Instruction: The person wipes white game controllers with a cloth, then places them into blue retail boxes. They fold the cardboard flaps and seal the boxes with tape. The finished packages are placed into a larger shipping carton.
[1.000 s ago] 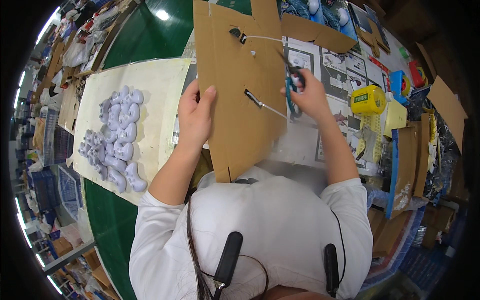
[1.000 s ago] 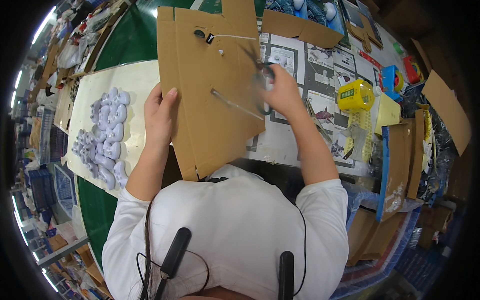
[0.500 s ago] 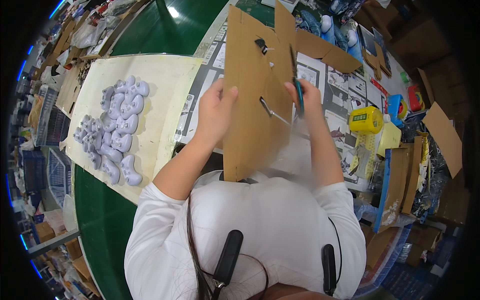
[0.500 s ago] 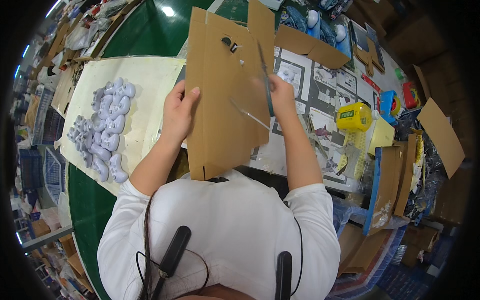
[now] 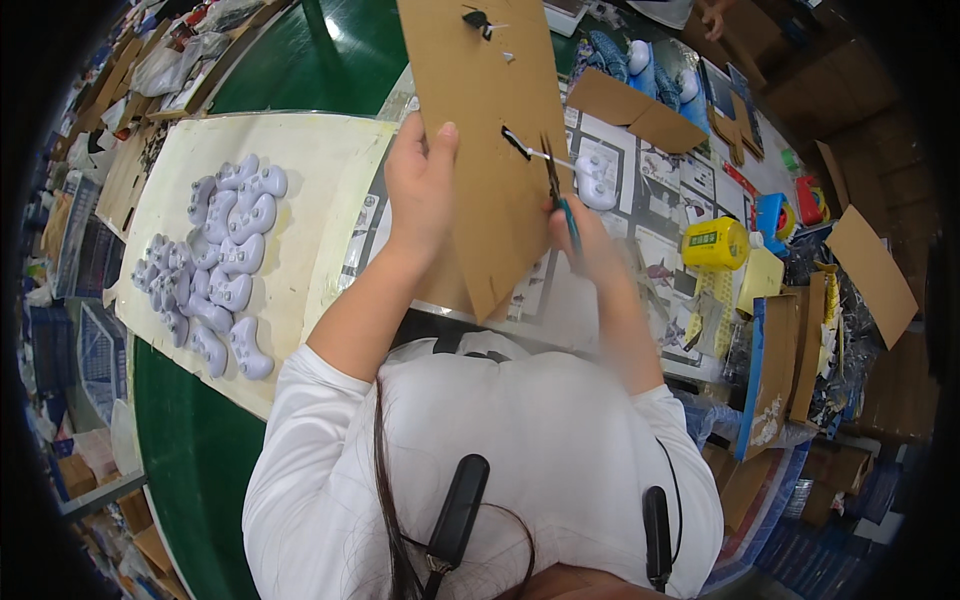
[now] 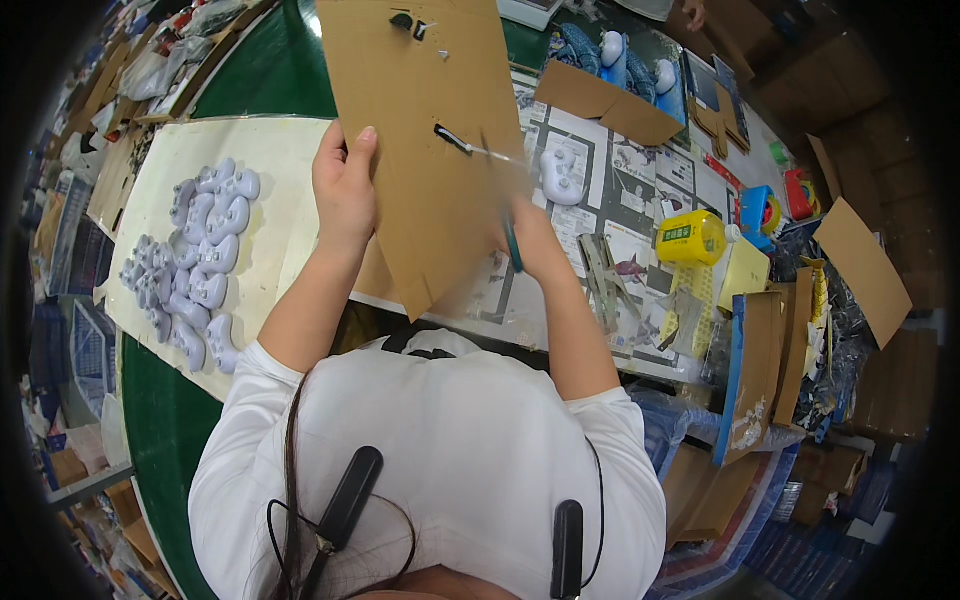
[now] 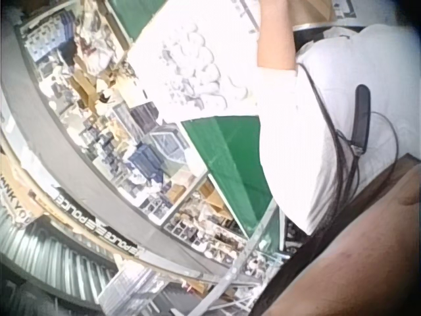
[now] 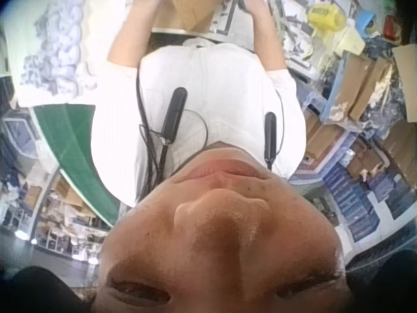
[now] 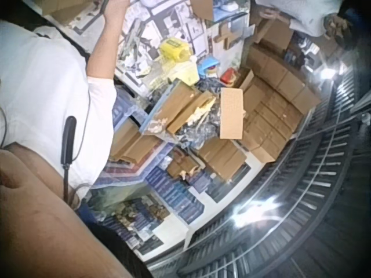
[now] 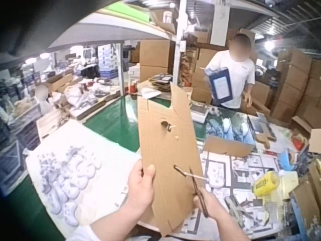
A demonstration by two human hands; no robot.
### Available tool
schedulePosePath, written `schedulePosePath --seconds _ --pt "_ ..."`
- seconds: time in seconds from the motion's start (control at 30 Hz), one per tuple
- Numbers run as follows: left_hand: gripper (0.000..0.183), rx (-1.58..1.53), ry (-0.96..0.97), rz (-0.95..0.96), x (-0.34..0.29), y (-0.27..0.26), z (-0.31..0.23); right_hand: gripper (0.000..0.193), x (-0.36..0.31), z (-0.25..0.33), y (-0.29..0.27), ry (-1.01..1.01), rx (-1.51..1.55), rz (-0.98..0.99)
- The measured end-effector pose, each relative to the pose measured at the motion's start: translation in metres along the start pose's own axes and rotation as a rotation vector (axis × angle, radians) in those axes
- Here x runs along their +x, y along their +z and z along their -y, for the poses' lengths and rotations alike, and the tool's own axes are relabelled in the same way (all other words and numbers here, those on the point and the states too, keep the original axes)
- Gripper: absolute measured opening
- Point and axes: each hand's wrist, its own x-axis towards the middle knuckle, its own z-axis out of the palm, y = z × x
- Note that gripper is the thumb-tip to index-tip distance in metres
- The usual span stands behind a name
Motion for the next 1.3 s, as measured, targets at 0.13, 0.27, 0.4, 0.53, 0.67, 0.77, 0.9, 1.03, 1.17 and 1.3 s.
schedulePosePath --seconds 0.13,0.27,0.4,0.53,0.67,0.77,0.9,1.03,1.17,1.3 --pt "0.019 0.097 0.027 -0.014 -0.003 0.002 -0.001 0.041 0.007 0.009 0.011 0.051 0.064 -0.164" --pt "0.020 0.127 0.105 -0.041 0.001 -0.013 0.003 0.033 -0.011 -0.010 0.002 0.352 -0.100 -0.300" --pt "0.021 -0.083 -0.021 -0.046 0.012 -0.046 -0.001 0.051 -0.068 -0.122 -0.080 0.664 -0.735 -0.261" --pt "0.021 -0.068 -0.064 0.000 0.020 -0.098 0.005 0.042 -0.087 -0.160 -0.116 0.923 -0.922 -0.063" --pt "0.025 -0.056 -0.151 0.114 0.020 -0.135 0.016 0.046 -0.071 -0.182 -0.111 0.623 -0.814 -0.281" --pt "0.032 -0.041 -0.248 0.224 0.006 -0.158 0.053 0.063 0.006 -0.057 -0.051 0.218 0.530 -0.364" --pt "0.034 0.099 -0.244 0.253 -0.016 -0.147 0.098 0.052 0.035 -0.014 -0.022 -0.043 0.918 -0.284" --pt "0.030 0.276 -0.143 0.153 -0.025 -0.148 0.109 0.035 0.030 0.002 0.009 -0.261 0.818 -0.532" --pt "0.030 0.611 -0.297 0.421 -0.024 -0.171 0.118 0.028 0.018 -0.014 0.018 -0.293 0.717 -0.624" --pt "0.027 0.698 -0.698 0.913 -0.018 -0.177 0.112 0.029 0.012 -0.007 0.005 -0.392 0.860 -0.612"
